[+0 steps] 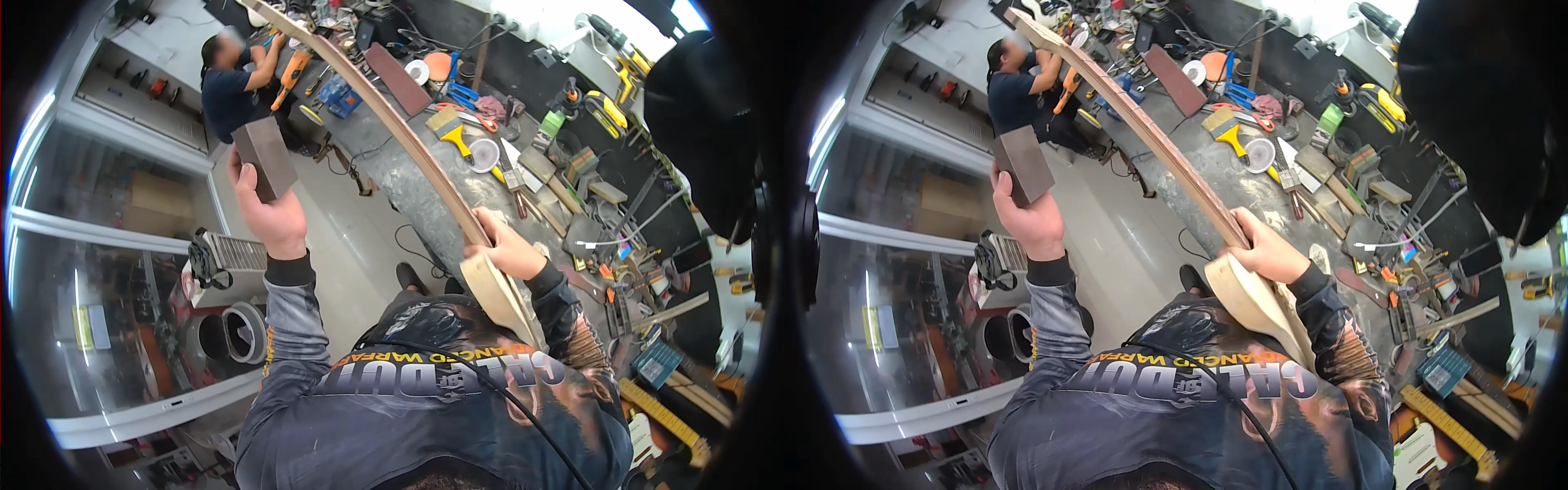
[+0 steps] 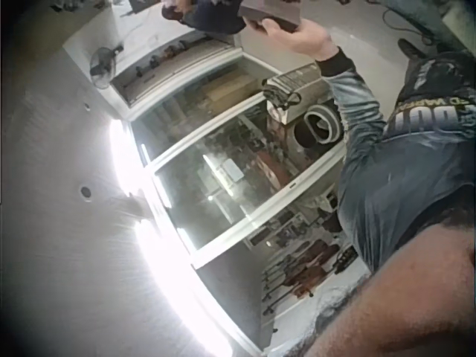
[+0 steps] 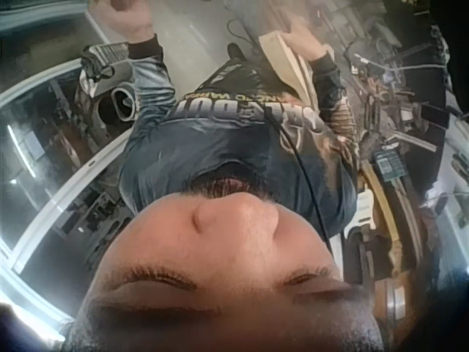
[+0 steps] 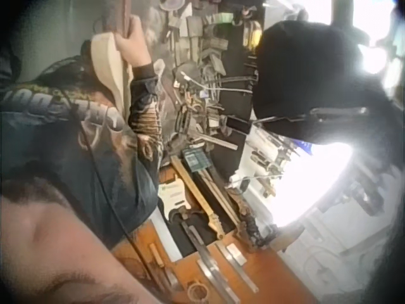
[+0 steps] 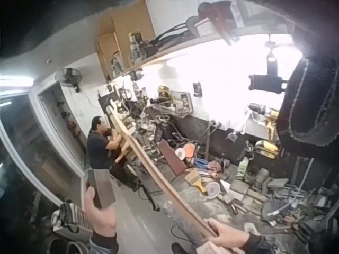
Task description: The person sands the body and fretboard of a guitar by hand with a sanding block, then lifts the guitar to check the profile of the neck.
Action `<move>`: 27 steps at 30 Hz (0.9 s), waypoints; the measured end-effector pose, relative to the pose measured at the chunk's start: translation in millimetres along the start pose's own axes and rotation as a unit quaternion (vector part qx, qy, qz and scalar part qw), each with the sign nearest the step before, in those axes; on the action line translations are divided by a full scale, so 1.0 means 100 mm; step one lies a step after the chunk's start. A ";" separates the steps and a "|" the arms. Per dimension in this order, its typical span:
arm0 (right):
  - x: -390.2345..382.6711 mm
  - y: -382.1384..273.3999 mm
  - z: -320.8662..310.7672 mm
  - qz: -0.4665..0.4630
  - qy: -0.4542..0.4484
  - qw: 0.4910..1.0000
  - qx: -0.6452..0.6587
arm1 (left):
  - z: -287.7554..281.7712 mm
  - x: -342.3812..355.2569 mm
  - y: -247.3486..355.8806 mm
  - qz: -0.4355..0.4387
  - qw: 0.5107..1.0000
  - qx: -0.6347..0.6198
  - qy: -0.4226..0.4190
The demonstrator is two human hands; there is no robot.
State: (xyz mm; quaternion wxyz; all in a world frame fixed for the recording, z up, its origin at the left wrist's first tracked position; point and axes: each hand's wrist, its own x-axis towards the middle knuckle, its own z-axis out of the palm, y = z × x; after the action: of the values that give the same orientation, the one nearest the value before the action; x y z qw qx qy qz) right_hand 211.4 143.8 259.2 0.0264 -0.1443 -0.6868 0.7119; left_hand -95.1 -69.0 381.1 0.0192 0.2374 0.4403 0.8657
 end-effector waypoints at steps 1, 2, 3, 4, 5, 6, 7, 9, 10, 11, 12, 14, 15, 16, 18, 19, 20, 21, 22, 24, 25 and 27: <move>0.00 0.25 -0.01 -0.015 0.020 0.997 0.069 | -0.01 -0.01 -0.03 -0.020 1.000 -0.009 0.005; 0.02 0.25 -0.04 -0.028 0.019 0.998 0.049 | -0.04 -0.03 -0.04 -0.023 1.000 -0.009 -0.003; 0.04 0.26 -0.10 -0.012 0.002 0.998 0.056 | -0.05 -0.03 -0.06 -0.032 0.999 -0.002 0.006; 0.05 0.28 -0.14 0.004 -0.015 0.998 0.062 | -0.06 -0.03 -0.07 -0.040 0.999 0.005 0.015; 0.05 0.28 -0.12 -0.009 -0.009 0.998 0.069 | -0.08 -0.02 -0.08 -0.041 0.999 0.004 0.005; 0.06 0.28 -0.11 -0.015 -0.002 0.997 0.072 | -0.10 -0.02 -0.08 -0.047 0.999 0.000 -0.001; 0.08 0.27 -0.11 -0.029 0.004 0.996 0.084 | -0.11 -0.02 -0.08 -0.054 0.999 -0.003 -0.007; 0.07 0.28 -0.12 -0.038 0.008 0.996 0.078 | -0.09 -0.05 -0.07 -0.057 0.998 0.004 -0.017; 0.05 0.28 -0.12 -0.041 0.013 0.996 0.082 | -0.09 -0.06 -0.06 -0.059 0.998 0.011 -0.019; 0.04 0.27 -0.13 -0.039 0.012 0.997 0.071 | -0.09 -0.06 -0.06 -0.058 0.998 0.011 -0.023; 0.03 0.26 -0.13 -0.036 0.010 0.997 0.060 | -0.10 -0.07 -0.06 -0.067 0.997 0.024 -0.021; 0.04 0.30 -0.14 -0.042 0.009 0.997 0.066 | -0.09 -0.08 -0.03 -0.074 0.996 0.037 -0.021; 0.05 0.31 -0.14 -0.043 0.011 0.996 0.072 | -0.09 -0.09 -0.02 -0.079 0.996 0.045 -0.025; 0.05 0.32 -0.15 -0.043 0.014 0.996 0.078 | -0.07 -0.10 -0.01 -0.084 0.995 0.053 -0.028; 0.06 0.32 -0.16 -0.044 0.009 0.996 0.080 | -0.05 -0.12 0.00 -0.078 0.994 0.065 -0.036; 0.07 0.32 -0.17 -0.043 0.006 0.996 0.083 | -0.03 -0.15 0.00 -0.074 0.993 0.076 -0.044; 0.08 0.32 -0.16 -0.044 0.004 0.996 0.083 | 0.02 -0.20 -0.02 -0.073 0.993 0.078 -0.043; 0.08 0.32 -0.15 -0.046 0.006 0.995 0.089 | 0.11 -0.28 -0.03 -0.008 0.976 0.200 -0.081; 0.09 0.32 -0.14 -0.048 0.009 0.994 0.096 | 0.21 -0.38 -0.06 0.057 0.939 0.319 -0.117; 0.10 0.34 -0.15 -0.043 0.004 0.995 0.092 | 0.43 -0.58 -0.18 0.286 0.799 0.455 -0.270; 0.12 0.37 -0.15 -0.037 0.004 0.995 0.088 | 0.60 -0.79 -0.17 0.298 0.745 0.489 -0.343; 0.11 0.28 -0.03 -0.055 0.012 0.993 0.107 | 0.77 -1.15 -0.26 0.335 0.677 0.485 -0.441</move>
State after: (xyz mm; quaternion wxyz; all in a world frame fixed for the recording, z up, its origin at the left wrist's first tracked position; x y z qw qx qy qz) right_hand 206.0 147.4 230.3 0.0884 -0.1111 -0.6134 0.7769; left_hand 35.4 -23.0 354.6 -0.1975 0.6993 0.6301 0.2739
